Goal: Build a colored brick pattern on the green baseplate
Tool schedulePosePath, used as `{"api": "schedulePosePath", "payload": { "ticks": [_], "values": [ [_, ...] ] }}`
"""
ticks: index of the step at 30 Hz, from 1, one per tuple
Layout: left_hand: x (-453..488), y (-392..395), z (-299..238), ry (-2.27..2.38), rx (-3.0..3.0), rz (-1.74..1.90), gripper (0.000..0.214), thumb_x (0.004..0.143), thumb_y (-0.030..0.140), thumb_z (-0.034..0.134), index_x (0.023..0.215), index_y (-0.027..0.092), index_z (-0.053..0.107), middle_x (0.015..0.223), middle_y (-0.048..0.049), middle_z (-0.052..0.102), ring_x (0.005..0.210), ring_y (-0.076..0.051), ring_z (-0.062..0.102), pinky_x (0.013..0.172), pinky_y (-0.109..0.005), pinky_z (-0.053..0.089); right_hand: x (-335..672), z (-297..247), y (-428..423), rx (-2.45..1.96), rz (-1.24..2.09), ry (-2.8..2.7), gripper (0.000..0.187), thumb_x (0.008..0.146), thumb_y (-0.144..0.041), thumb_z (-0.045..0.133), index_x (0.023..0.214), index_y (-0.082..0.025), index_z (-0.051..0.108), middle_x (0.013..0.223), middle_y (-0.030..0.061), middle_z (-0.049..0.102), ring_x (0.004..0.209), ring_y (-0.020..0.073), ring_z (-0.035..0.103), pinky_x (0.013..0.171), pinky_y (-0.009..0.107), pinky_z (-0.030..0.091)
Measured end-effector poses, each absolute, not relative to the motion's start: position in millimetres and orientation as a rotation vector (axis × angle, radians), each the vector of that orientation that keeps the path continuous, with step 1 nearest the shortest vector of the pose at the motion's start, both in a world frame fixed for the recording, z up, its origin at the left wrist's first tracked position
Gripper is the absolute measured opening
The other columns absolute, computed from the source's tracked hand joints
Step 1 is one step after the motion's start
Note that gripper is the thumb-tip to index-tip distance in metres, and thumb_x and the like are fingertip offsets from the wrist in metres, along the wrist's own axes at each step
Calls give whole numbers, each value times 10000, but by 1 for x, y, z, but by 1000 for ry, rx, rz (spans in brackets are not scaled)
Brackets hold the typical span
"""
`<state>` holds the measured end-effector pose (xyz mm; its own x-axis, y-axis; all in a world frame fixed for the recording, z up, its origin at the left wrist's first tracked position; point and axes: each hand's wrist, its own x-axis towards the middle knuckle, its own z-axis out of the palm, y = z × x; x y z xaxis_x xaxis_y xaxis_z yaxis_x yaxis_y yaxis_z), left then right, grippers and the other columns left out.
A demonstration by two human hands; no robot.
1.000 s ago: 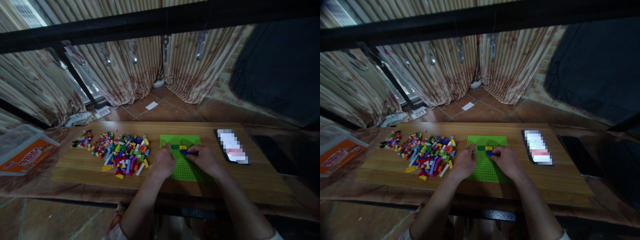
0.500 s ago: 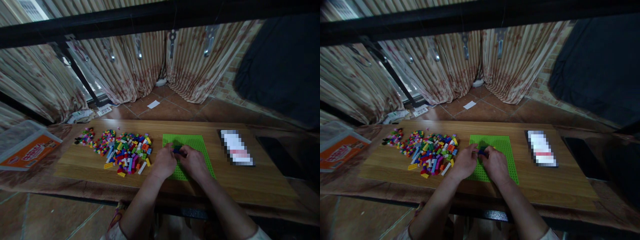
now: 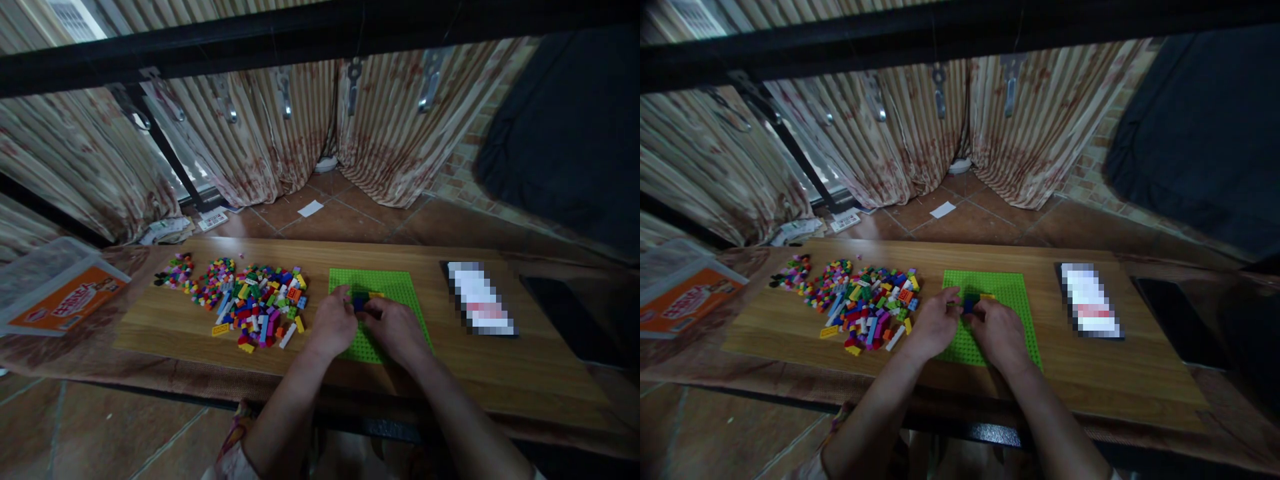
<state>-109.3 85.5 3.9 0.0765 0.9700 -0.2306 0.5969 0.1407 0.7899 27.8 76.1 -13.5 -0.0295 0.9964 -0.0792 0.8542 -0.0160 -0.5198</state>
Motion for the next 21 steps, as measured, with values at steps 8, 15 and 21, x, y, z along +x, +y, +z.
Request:
{"api": "schedulePosePath", "payload": {
  "ticks": [8,15,21],
  "values": [
    [-109,87,2,1629,1556,574,467,846,93,484,1311,101,537,1160,-131,679,1075,-215,639,961,-305,480,31,-16,78,-1911,651,-1933,178,827,-339,596,848,-226,731,817,33,733,719,194,640,645,296,392],
    [-109,87,9,1665,1588,550,455,852,82,478,1301,101,541,1144,-141,688,1066,-213,646,949,-298,481,40,-16,82,-1900,638,-1901,252,880,-335,514,834,-227,737,811,40,738,745,206,651,676,311,416],
    [-110,86,14,1676,1608,522,480,844,48,467,1321,69,521,1148,-143,685,1073,-211,642,960,-286,470,46,-14,84,-1939,618,-1844,209,862,-315,544,848,-235,736,867,33,752,807,212,667,725,319,438]
  ]
}}
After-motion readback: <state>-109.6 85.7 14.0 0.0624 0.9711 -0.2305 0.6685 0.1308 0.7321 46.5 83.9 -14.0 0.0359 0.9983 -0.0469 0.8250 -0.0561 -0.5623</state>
